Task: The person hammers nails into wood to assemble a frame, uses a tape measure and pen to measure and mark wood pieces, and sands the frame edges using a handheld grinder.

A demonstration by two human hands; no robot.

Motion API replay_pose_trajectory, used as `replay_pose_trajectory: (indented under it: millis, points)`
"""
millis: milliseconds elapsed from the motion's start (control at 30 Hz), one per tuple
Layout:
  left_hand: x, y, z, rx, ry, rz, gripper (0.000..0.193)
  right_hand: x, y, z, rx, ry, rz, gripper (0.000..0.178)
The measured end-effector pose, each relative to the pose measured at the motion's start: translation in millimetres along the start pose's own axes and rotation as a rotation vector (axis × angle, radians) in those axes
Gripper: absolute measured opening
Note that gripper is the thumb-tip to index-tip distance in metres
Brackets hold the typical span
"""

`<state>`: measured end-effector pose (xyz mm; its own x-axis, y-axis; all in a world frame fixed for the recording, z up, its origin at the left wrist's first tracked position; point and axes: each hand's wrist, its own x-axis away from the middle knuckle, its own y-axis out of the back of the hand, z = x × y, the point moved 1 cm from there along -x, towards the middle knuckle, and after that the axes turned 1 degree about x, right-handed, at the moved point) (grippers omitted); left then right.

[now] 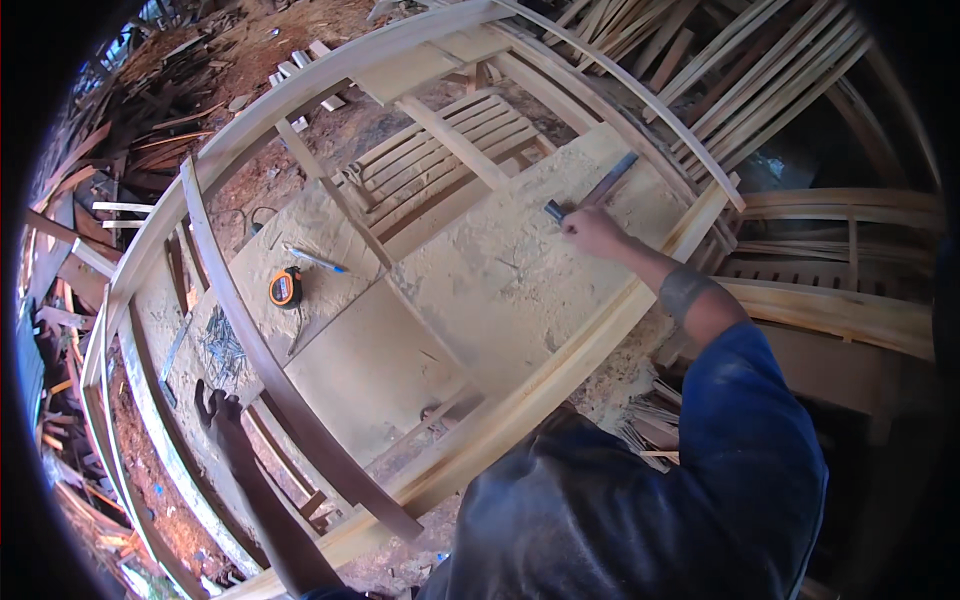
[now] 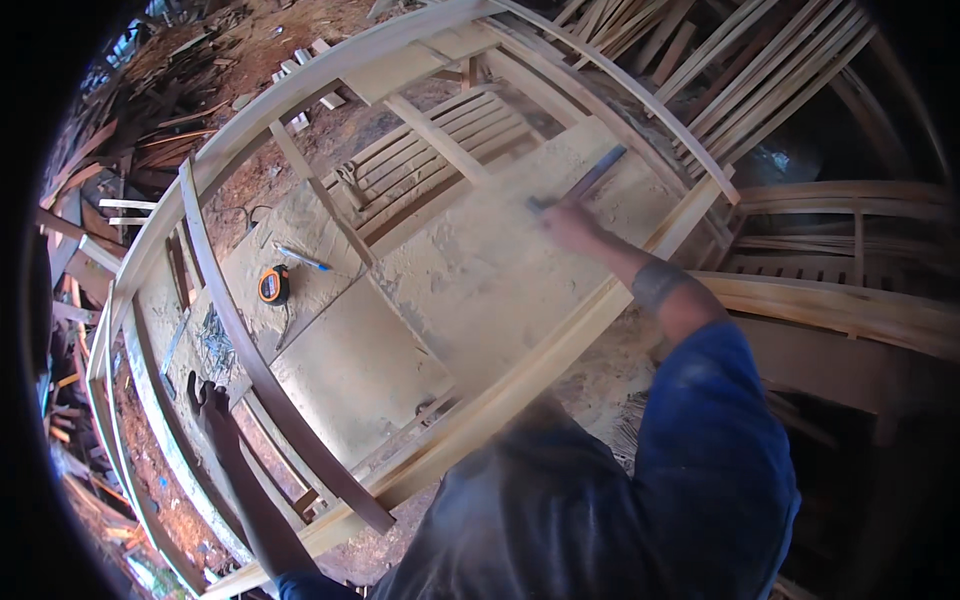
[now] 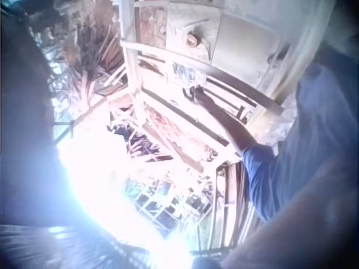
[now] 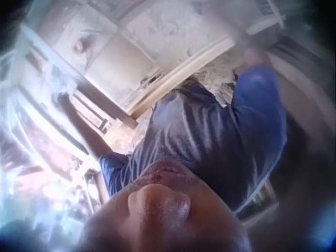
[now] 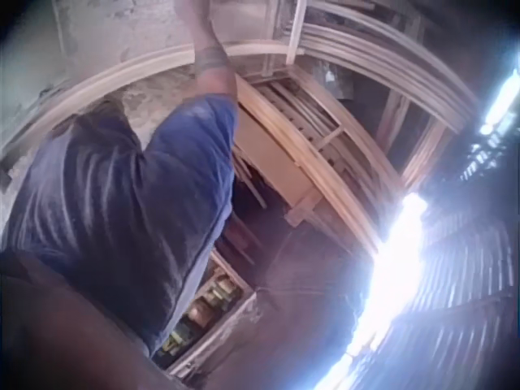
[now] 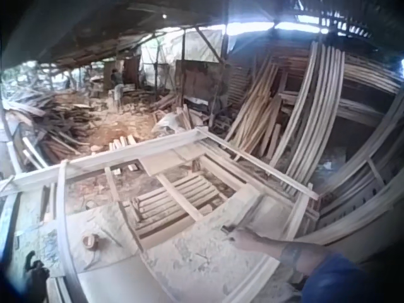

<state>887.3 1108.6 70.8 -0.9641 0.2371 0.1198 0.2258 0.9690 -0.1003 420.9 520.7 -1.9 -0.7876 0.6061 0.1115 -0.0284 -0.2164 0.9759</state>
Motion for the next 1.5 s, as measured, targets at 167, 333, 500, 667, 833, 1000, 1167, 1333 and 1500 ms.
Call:
replay_pose_trajectory:
  millis: [167, 333, 500, 667, 833, 1000, 1167, 1333, 1500]
  points:
    - [122.8, -127.7, -39.0, 0.312, 0.15, 0.13, 0.04, -7.1, -43.7, 89.4, -0.105, 0.187, 0.172, 0.019]
    - [233.0, -266.5, -17.3, 0.065, 0.407, 0.374, 0.014, -4.4, -39.8, 89.2, -0.208, 0.226, 0.157, 0.021]
    - [290.9, -361.9, 12.6, -0.986, -0.495, 0.488, 0.02, 17.3, 35.5, 108.5, -0.048, 0.499, 0.35, 0.021]
    - [329.2, -369.7, 35.8, -1.083, -0.448, 0.629, 0.017, 61.6, 110.8, 132.0, -0.336, 0.659, 0.548, 0.03]
    - [345.9, -367.5, 27.8, -0.933, -0.305, 0.634, 0.012, 33.5, 109.0, -1.6, -0.52, 0.389, 0.285, 0.014]
    - [334.5, -312.1, 81.1, -1.127, -0.165, 0.383, 0.025, -21.3, 38.2, -136.3, 0.275, 0.283, 0.092, 0.034]
    - [331.5, -303.1, 107.1, -1.129, -0.022, 0.525, 0.022, -37.2, 34.9, -135.1, 0.448, 0.259, -0.045, 0.044]
    - [333.9, -316.5, 96.8, -1.148, 0.021, 0.569, 0.021, -52.0, 28.7, -153.4, 0.592, 0.207, 0.001, 0.051]
    - [347.6, -314.3, 121.6, -1.154, 0.138, 0.501, 0.023, -57.3, 47.2, -147.2, 0.572, 0.353, -0.015, 0.05]
